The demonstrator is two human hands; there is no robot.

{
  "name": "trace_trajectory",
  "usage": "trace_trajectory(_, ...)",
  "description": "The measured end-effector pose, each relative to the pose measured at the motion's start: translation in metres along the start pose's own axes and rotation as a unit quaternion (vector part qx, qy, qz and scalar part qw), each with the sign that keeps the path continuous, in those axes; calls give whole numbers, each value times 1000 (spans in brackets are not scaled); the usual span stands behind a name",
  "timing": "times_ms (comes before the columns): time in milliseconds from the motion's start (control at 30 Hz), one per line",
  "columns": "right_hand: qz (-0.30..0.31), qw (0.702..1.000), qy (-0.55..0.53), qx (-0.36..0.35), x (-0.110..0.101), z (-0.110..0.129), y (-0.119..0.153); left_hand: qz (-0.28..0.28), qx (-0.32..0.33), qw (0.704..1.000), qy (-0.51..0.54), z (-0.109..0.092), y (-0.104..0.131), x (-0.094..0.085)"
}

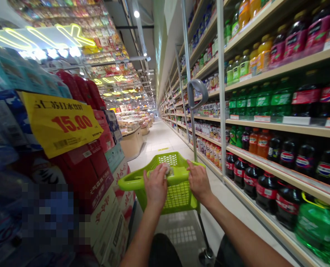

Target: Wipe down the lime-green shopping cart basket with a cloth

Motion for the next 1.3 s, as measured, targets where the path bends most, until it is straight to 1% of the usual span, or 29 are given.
trace_trajectory(67,-3,1000,-1,2,1,3,-1,-40,-56,998,-17,27,-1,-11)
trace_trajectory(100,-6,1000,0,3,1,5,-1,-48,-70,996,-17,32,-3,-13)
trace_trajectory(133,-9,1000,2,4,2,7,-1,-46,-70,996,-11,30,-5,-11)
trace_trajectory(167,-11,1000,3,4,3,8,-2,-34,-58,998,0,22,-6,-6)
trace_trajectory(200,-12,1000,4,3,3,8,-2,-15,-35,999,13,8,-8,2)
trace_trajectory(300,-11,1000,5,-5,4,5,-1,33,42,998,42,-41,-8,24)
trace_trajectory(333,-10,1000,3,-9,3,4,-1,40,57,997,45,-50,-8,27)
trace_trajectory(367,-10,1000,1,-11,2,2,0,43,64,996,44,-53,-7,27)
trace_trajectory(400,-11,1000,-1,-12,1,0,0,41,62,996,39,-50,-6,25)
trace_trajectory(433,-11,1000,-3,-11,0,-1,0,36,50,998,30,-39,-5,19)
trace_trajectory(467,-11,1000,-5,-9,-1,-2,0,27,32,999,19,-25,-4,12)
trace_trajectory(533,-11,1000,-7,-3,-1,-1,0,-1,-32,999,-10,9,-4,-4)
trace_trajectory(567,-11,1000,-9,1,-1,-1,0,-14,-62,998,-22,22,-5,-11)
trace_trajectory(600,-12,1000,-10,3,0,0,0,-19,-84,996,-30,30,-6,-15)
trace_trajectory(633,-13,1000,-11,6,0,1,0,-17,-93,995,-31,30,-8,-16)
trace_trajectory(667,-15,1000,-10,8,1,2,0,-6,-89,996,-25,24,-9,-14)
trace_trajectory(700,-16,1000,-10,9,1,2,0,11,-72,997,-15,12,-11,-9)
trace_trajectory(800,-14,1000,-8,2,0,1,0,57,9,998,21,-34,-12,10)
trace_trajectory(833,-12,1000,-8,-2,-1,0,0,62,27,997,29,-44,-12,13)
trace_trajectory(867,-10,1000,-8,-6,-3,-1,0,63,36,997,32,-47,-11,13)
trace_trajectory(900,-9,1000,-8,-8,-4,-2,0,58,34,997,29,-43,-9,11)
trace_trajectory(933,-8,1000,-8,-8,-5,-3,0,49,21,998,20,-32,-7,6)
trace_trajectory(1033,-8,1000,-12,0,-5,-3,0,0,-65,998,-25,17,-1,-15)
trace_trajectory(1067,-9,1000,-13,4,-5,-3,0,-17,-96,995,-37,30,0,-21)
trace_trajectory(1100,-12,1000,-13,8,-5,-2,0,-25,-114,992,-43,37,0,-24)
trace_trajectory(1133,-16,1000,-12,12,-4,-2,0,-27,-118,992,-42,37,-1,-24)
trace_trajectory(1167,-18,1000,-10,14,-4,-1,0,-20,-108,993,-35,30,-2,-21)
trace_trajectory(1200,-20,1000,-8,15,-4,-1,0,-6,-86,996,-21,16,-4,-15)
trace_trajectory(1300,-14,1000,-2,9,-5,-3,1,43,-9,999,30,-38,-8,9)
Point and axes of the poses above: each hand's wrist, its own y-axis away from the middle knuckle, its own x-axis out of the palm, z = x × y, the point moved 2 cm from there along -y, towards the middle knuckle, and after that the axes turned 4 degrees about y, right-handed, at the moved point
